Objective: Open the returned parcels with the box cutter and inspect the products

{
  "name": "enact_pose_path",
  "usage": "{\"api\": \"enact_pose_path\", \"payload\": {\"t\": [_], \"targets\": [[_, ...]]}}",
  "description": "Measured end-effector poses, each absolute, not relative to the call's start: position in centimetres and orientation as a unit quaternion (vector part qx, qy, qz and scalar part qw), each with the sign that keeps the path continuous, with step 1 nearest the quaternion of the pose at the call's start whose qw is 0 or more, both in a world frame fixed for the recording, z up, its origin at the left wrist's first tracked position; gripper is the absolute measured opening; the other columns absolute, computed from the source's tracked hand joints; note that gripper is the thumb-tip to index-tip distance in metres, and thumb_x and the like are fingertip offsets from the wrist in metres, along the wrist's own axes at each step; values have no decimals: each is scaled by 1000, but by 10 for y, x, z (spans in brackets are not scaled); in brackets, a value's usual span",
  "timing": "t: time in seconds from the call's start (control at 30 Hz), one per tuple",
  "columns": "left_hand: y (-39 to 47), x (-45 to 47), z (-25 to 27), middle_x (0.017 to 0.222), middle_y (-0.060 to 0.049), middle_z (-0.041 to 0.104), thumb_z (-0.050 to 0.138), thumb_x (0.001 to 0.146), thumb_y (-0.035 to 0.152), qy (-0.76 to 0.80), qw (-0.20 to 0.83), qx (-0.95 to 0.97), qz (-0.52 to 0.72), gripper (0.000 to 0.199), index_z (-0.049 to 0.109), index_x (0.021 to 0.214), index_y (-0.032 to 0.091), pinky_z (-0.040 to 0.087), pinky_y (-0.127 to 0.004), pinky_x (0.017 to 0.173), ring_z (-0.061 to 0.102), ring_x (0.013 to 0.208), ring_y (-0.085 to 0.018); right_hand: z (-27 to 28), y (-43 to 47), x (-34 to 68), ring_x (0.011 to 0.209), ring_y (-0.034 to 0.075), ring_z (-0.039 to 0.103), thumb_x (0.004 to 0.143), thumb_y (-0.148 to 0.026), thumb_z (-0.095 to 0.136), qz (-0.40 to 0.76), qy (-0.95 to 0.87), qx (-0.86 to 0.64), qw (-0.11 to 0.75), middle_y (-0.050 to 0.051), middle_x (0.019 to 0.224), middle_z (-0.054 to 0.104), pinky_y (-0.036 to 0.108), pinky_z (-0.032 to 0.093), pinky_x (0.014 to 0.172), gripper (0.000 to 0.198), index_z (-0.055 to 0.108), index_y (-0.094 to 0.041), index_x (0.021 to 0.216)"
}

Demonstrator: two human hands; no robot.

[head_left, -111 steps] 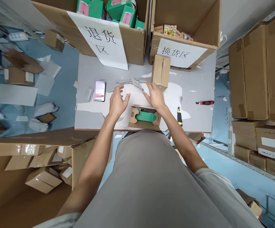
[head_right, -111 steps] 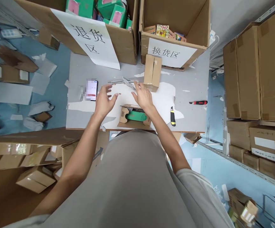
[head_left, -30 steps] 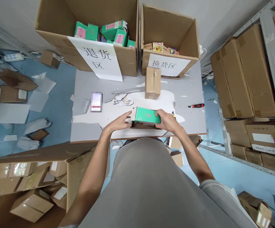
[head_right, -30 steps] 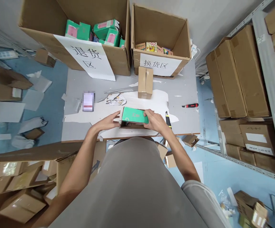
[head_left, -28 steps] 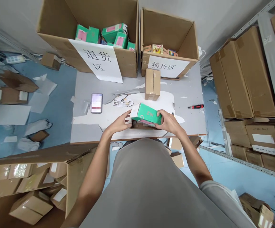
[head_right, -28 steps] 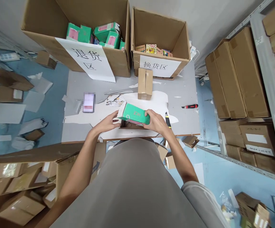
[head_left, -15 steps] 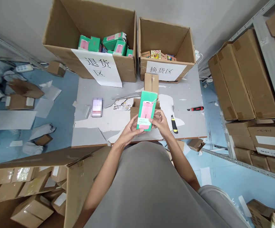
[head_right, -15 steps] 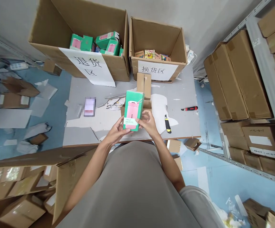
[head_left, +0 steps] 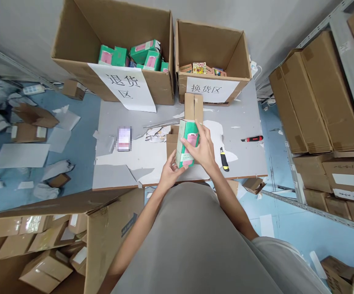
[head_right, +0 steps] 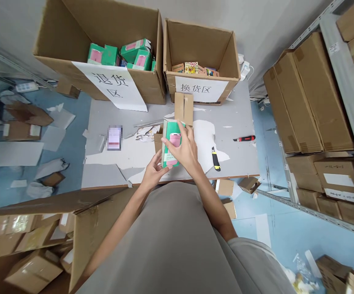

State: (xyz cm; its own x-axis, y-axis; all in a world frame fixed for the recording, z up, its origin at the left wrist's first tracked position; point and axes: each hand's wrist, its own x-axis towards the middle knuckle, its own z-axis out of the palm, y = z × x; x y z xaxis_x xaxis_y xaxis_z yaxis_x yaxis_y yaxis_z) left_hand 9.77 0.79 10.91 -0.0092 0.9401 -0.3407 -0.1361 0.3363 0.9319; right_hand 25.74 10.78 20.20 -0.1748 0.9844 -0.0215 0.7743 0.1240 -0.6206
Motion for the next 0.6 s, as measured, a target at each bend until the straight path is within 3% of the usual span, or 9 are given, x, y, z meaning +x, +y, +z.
{"api": "enact_pose_path", "payload": {"t": [0.1,0.23,0.3,0.4,0.5,0.6], "targets": [[5,104,105,182,-18,51,99,79,67,573,587,360,445,126,38,183,27,54,-51,131,54,167,-42,199,123,252,162,41,52,110,-52,68,227,-730,-620,177,24,172,49,56,59,123,81,34,-24,178],[2,100,105,188,-15,43,94,85,65,574,592,322,465,118,36,183,32,50,-52,136,47,173,-39,178,134,255,146,34,64,110,-42,63,296,-685,-615,252,20,158,61,52,62,118,65,39,-24,167],[1,91,108,184,-15,50,89,91,64,557,627,277,469,104,45,179,30,50,-54,136,50,171,-38,167,140,261,133,31,71,110,-44,62,361,-661,-588,294,18,152,65,48,65,109,63,37,-26,165],[0,75,118,165,-18,70,88,91,64,506,705,215,448,89,62,166,24,59,-58,128,71,149,-39,156,148,271,126,30,73,109,-54,64,425,-636,-543,347,16,149,66,44,67,101,64,36,-30,161],[0,66,128,155,-16,77,98,82,62,491,738,194,421,89,69,159,26,66,-57,117,79,136,-39,153,152,279,129,30,71,110,-62,60,449,-631,-531,344,14,147,67,44,68,96,63,35,-34,160],[0,66,133,155,-15,78,105,76,55,510,734,197,402,91,72,155,27,67,-54,114,77,139,-41,155,151,283,127,31,71,109,-69,56,465,-637,-524,322,15,148,68,42,68,89,65,36,-33,159]]}}
